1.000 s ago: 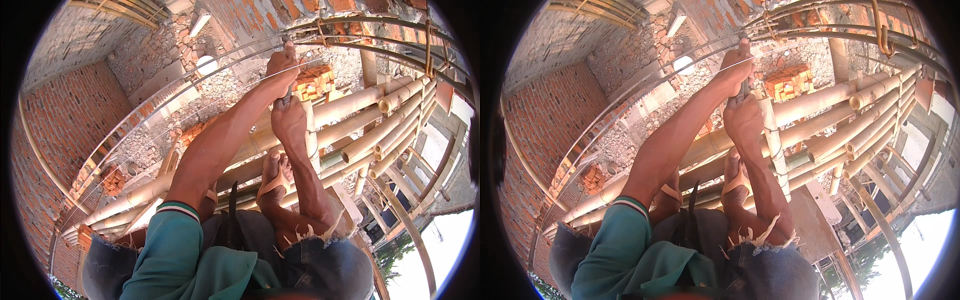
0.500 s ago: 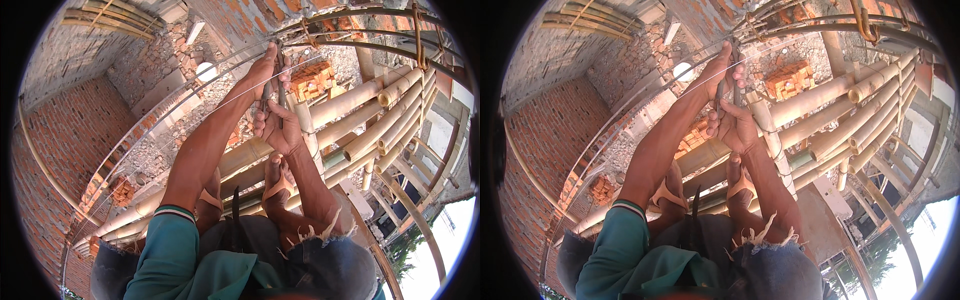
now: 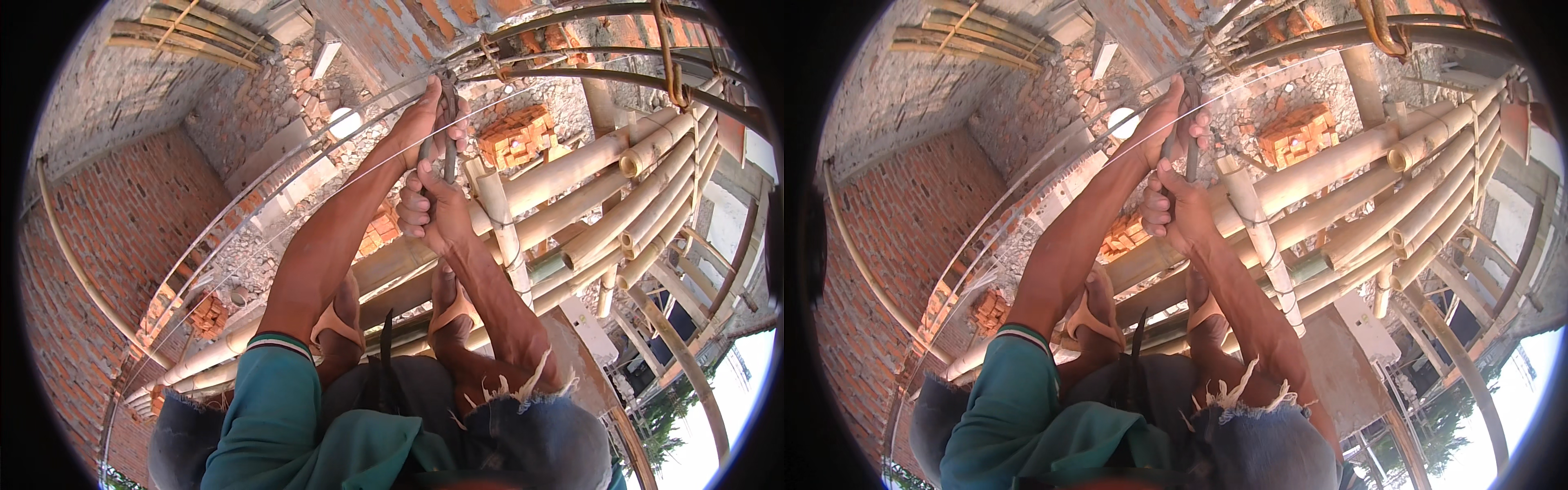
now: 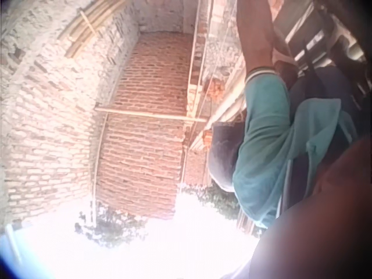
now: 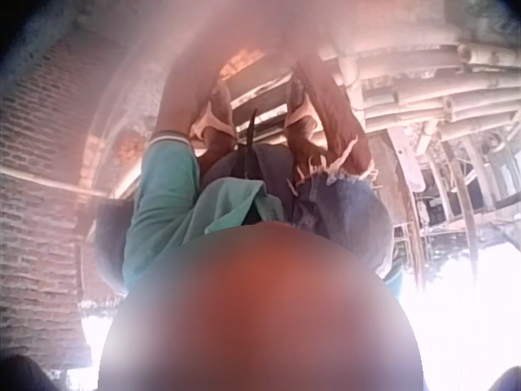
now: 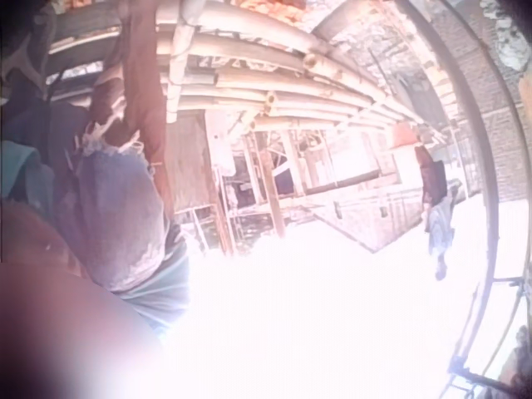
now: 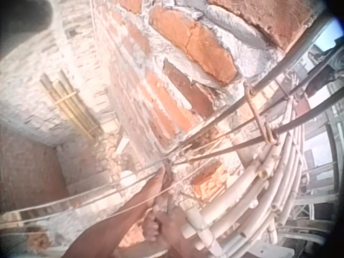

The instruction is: The person secures vertical steel rebar to a brick wall using pliers and wire while standing on bamboo scaffolding. They repeatedly wrap and twist wire around the rebar and wall anchors, then cut the excess wire.

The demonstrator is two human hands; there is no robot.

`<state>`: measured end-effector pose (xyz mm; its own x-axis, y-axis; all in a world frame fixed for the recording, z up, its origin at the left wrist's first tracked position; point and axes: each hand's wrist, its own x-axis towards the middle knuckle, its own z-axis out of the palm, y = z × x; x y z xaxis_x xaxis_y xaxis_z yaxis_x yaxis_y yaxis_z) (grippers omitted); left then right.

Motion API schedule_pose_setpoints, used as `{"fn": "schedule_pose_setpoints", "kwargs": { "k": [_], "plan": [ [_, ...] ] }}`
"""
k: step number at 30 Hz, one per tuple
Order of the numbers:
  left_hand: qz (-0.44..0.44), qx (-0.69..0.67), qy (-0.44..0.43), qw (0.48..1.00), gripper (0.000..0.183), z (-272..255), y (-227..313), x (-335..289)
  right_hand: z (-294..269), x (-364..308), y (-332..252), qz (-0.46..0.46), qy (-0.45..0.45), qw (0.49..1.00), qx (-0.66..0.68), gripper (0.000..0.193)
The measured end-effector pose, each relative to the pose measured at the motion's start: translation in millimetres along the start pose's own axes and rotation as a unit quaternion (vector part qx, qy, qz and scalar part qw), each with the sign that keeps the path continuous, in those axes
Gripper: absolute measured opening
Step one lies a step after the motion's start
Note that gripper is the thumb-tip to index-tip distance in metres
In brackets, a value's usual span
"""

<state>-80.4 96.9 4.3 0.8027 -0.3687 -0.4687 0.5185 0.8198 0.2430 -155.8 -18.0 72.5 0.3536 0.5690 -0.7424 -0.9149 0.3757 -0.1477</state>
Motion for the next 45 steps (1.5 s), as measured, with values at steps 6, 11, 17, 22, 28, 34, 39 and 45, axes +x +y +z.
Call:
{"fn": "schedule_pose_setpoints", "kwargs": {
  "k": [6, 11, 17, 22, 28, 34, 39, 45],
  "plan": [
    [-0.032, 0.228, 0.243, 0.942, 0.075, 28.3, -7.9, -5.2, 1.7, -19.5, -17.9, -0.029, 0.198, 0.955, -0.221, 0.029],
    [0.018, 0.299, 0.348, 0.888, 0.075, 53.4, -27.1, 16.5, -14.1, -7.8, -18.5, -0.16, 0.302, 0.687, -0.641, 0.027],
    [-0.003, 0.187, 0.242, 0.952, 0.069, 35.1, -19.0, 10.5, 1.2, -22.4, -8.4, -0.214, 0.315, 0.585, -0.716, 0.031],
    [-0.058, -0.264, -0.103, 0.957, 0.06, 1.0, -17.3, 5.2, 3.0, -36.4, -30.0, 0.0, 0.128, 0.956, -0.265, 0.035],
    [0.01, -0.189, -0.11, 0.976, 0.065, -1.0, -28.2, 7.0, -14.5, -25.0, -22.9, 0.086, 0.006, 0.995, -0.04, 0.029],
    [-0.072, 0.116, 0.266, 0.954, 0.066, 37.8, -10.4, -11.5, -10.3, -20.8, -19.3, -0.017, 0.282, 0.87, -0.404, 0.03],
    [-0.027, 0.163, 0.229, 0.959, 0.065, 47.9, -12.3, -8.5, 9.0, -29.1, -11.8, -0.1, 0.353, 0.716, -0.595, 0.046],
    [-0.121, -0.377, -0.174, 0.902, 0.067, -16.0, -23.0, 8.0, 6.9, -33.4, -24.9, -0.017, 0.067, 0.984, -0.163, 0.031]
  ]
}}
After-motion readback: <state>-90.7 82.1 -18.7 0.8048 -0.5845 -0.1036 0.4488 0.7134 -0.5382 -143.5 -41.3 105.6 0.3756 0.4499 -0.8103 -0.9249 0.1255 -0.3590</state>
